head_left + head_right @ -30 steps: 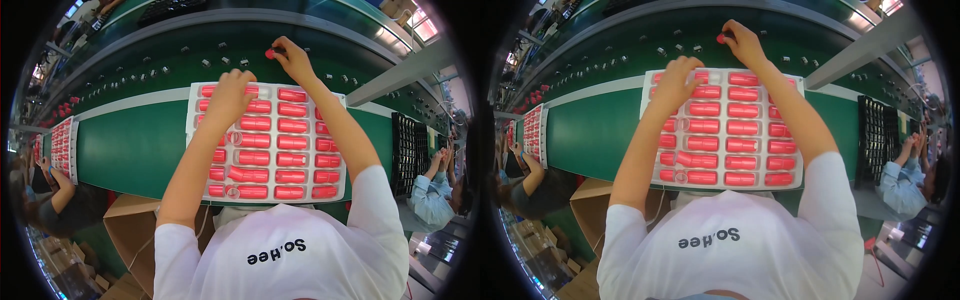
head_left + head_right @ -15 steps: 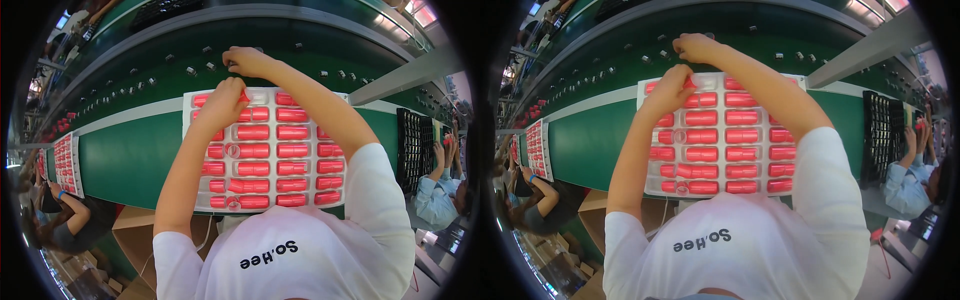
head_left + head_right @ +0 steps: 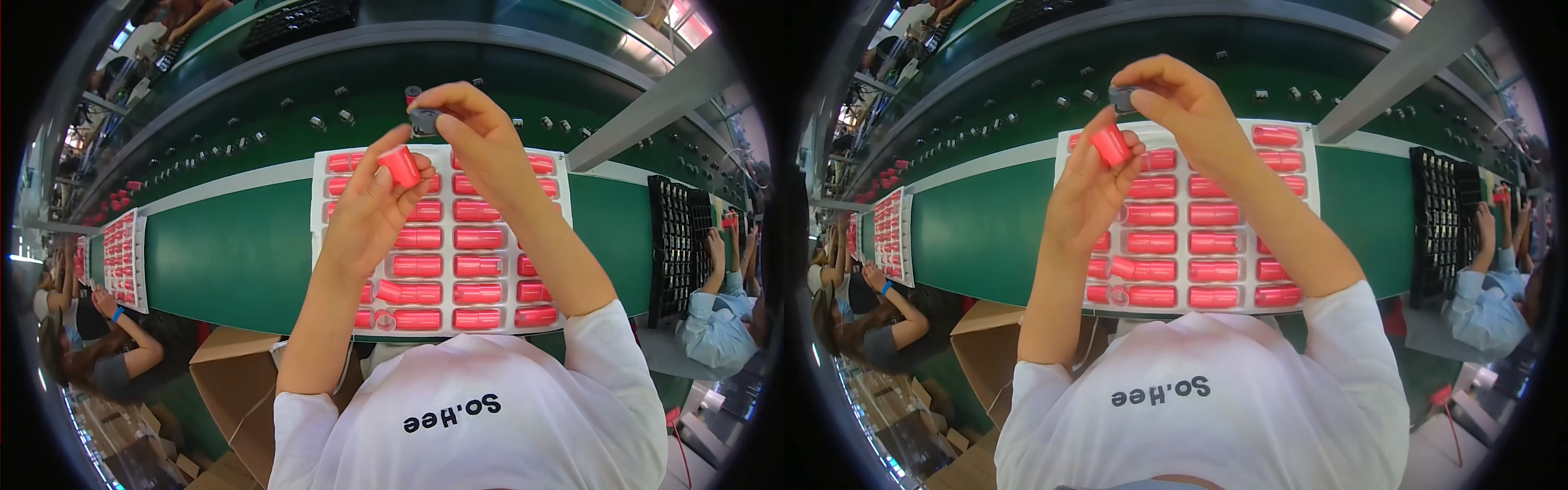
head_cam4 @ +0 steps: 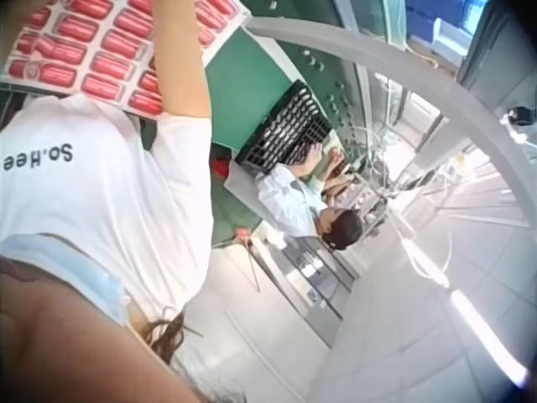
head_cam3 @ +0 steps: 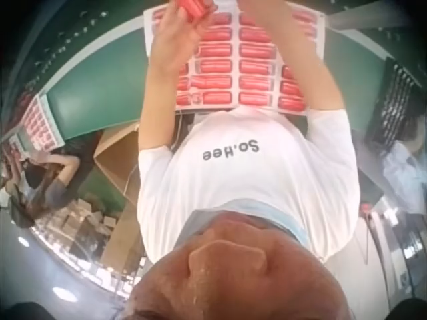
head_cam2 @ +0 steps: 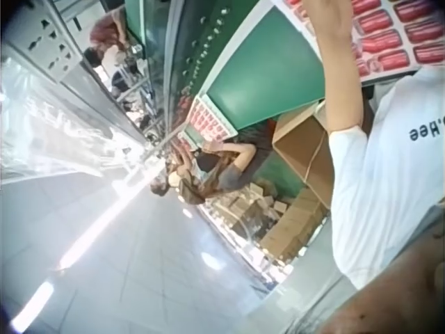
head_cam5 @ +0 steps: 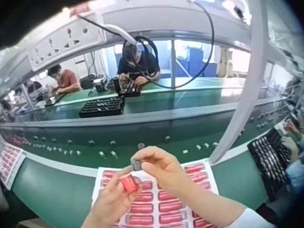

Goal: The person assembles small components by hand, inserting a grey insert into a pink component shell, then placing the assembled unit into a plastic tray.

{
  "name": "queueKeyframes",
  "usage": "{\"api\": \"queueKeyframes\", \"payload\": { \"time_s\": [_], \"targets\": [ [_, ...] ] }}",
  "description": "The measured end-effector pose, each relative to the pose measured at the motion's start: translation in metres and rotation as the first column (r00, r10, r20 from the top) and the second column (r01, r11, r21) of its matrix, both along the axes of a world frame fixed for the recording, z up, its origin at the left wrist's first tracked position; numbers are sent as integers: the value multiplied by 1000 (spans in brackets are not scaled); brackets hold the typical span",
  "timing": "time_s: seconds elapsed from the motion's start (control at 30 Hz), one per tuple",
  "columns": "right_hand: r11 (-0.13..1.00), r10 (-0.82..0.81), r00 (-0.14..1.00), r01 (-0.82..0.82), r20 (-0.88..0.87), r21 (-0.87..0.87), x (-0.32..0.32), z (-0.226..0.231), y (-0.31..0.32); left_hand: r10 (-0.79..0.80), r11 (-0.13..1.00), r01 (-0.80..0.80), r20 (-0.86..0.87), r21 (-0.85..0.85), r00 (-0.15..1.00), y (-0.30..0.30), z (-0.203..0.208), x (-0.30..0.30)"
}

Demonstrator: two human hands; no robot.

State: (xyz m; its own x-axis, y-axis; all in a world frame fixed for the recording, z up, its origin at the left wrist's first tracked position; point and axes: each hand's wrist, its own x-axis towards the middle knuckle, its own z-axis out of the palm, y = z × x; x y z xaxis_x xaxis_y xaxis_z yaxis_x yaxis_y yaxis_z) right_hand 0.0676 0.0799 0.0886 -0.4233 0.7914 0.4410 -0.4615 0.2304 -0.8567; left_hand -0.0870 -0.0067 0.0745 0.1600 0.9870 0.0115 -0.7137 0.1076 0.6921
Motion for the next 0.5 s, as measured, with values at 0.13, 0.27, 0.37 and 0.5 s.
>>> {"api": "queueKeyframes", "payload": {
  "time_s": [0.13,0.27,0.37,0.5],
  "targets": [
    [992,-127,978,123,165,39,16,0,-23,84,996,-77,-212,45,974,-3,-13,-6],
    [988,-156,980,156,120,9,25,1,-34,63,995,-50,-152,87,986,-5,-17,-4],
    [984,-177,984,177,1,-16,20,-1,-41,129,991,-130,-72,-11,989,-7,-8,7],
    [964,-267,963,267,-49,6,7,-5,-49,166,986,-164,59,-36,984,-10,2,25]
  ]
}}
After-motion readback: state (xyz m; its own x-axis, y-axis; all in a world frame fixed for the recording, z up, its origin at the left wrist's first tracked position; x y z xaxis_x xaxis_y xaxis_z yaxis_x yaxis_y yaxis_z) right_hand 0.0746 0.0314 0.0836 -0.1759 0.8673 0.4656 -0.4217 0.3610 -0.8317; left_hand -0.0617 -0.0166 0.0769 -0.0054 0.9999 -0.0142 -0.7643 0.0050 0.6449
